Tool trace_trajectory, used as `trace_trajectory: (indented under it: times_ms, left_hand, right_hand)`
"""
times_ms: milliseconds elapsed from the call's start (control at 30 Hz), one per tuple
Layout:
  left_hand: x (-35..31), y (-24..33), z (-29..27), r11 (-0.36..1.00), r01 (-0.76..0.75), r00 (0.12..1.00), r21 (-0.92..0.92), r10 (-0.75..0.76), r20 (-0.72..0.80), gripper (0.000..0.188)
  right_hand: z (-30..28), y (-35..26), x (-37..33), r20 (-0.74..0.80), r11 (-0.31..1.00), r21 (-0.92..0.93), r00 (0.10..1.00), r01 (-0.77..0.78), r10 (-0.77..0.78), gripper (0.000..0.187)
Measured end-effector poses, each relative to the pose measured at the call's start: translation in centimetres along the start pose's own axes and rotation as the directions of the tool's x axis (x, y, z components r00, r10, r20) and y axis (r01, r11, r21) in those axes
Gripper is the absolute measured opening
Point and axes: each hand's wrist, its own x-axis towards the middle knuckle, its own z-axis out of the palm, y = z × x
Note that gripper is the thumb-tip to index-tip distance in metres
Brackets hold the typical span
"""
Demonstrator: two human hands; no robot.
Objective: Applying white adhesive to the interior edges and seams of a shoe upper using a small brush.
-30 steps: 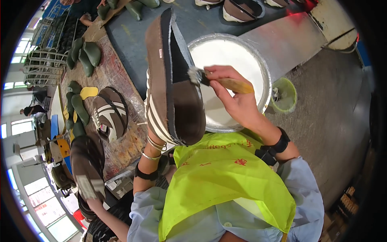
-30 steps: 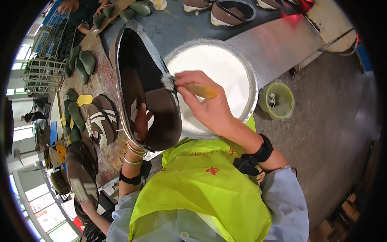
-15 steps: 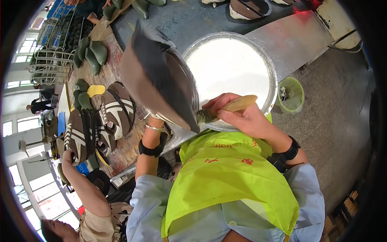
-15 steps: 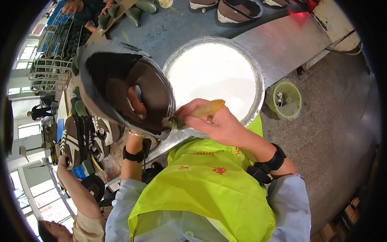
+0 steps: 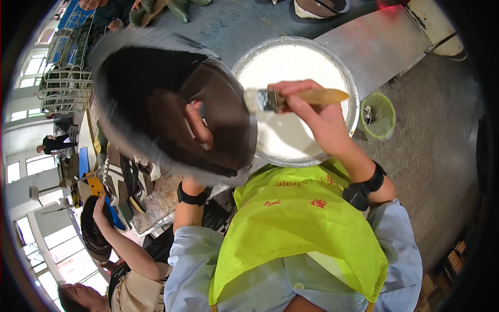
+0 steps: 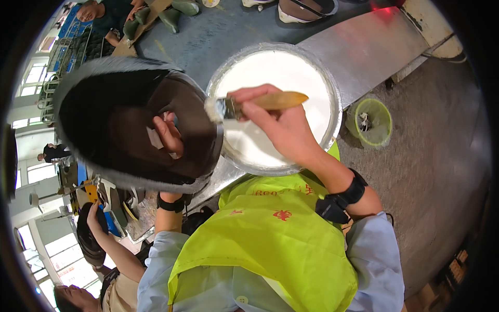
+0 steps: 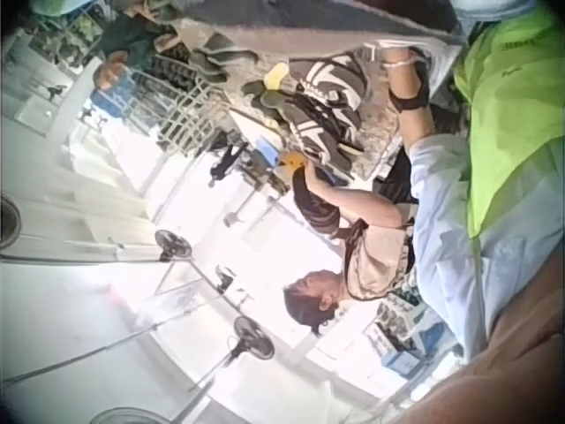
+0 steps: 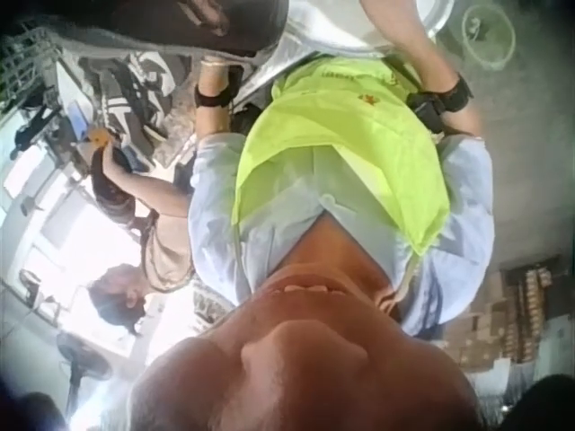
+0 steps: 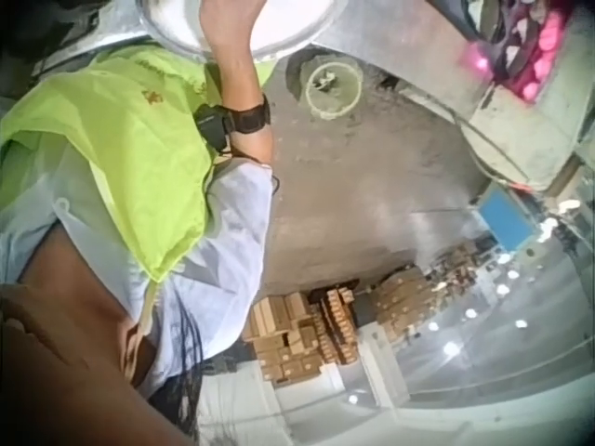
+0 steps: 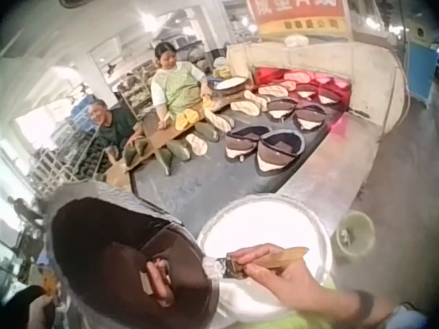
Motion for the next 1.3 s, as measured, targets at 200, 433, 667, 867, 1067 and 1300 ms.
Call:
trace_trajectory:
  times_ms: [200, 433, 667, 867, 1067, 1300]
  left_hand:
    - [0.2, -0.1, -0.5, 0.998, -0.018, 1.000, -0.055, 0.017, -0.012, 0.033]
    - [-1.3, 0.3, 2.7, 0.984, -0.112, 0.993, 0.138, 0.114, -0.012, 0.030]
    - [-0.8, 0.6, 4.3, 0.936, -0.081, 0.995, 0.342, 0.095, -0.023, 0.024]
    - [2.2, 0.1, 2.3, 0.948, -0.203, 0.963, 0.246, 0.239, -0.125, 0.018]
    - [3.8, -1.2, 0.2, 0.686, -0.585, 0.647, 0.433, 0.717, -0.261, 0.013]
    - [5.1, -1.0, -3.7, -0.162, -0.519, 0.255, 0.839, 0.908, 0.333, 0.014]
  right_hand:
    - [-0.3, -1.4, -0.4, 0.252, 0.991, -0.129, 0.968, 0.041, -0.007, 0.013]
    - [0.5, -1.6, 1.3, 0.160, 0.835, -0.394, 0.923, 0.384, -0.350, 0.015]
    - [0.9, -0.6, -1.7, 0.222, 0.895, -0.378, 0.962, 0.238, -0.163, 0.014]
    - [1.7, -1.0, -3.7, 0.288, 0.995, -0.067, 0.953, -0.073, 0.090, 0.013]
    - [1.2, -1.8, -1.1, 0.138, 0.996, 0.087, 0.989, 0.035, -0.046, 0.018]
    - [2.9, -0.5, -0.7, 0.006, 0.977, 0.154, 0.988, -0.150, 0.151, 0.019]
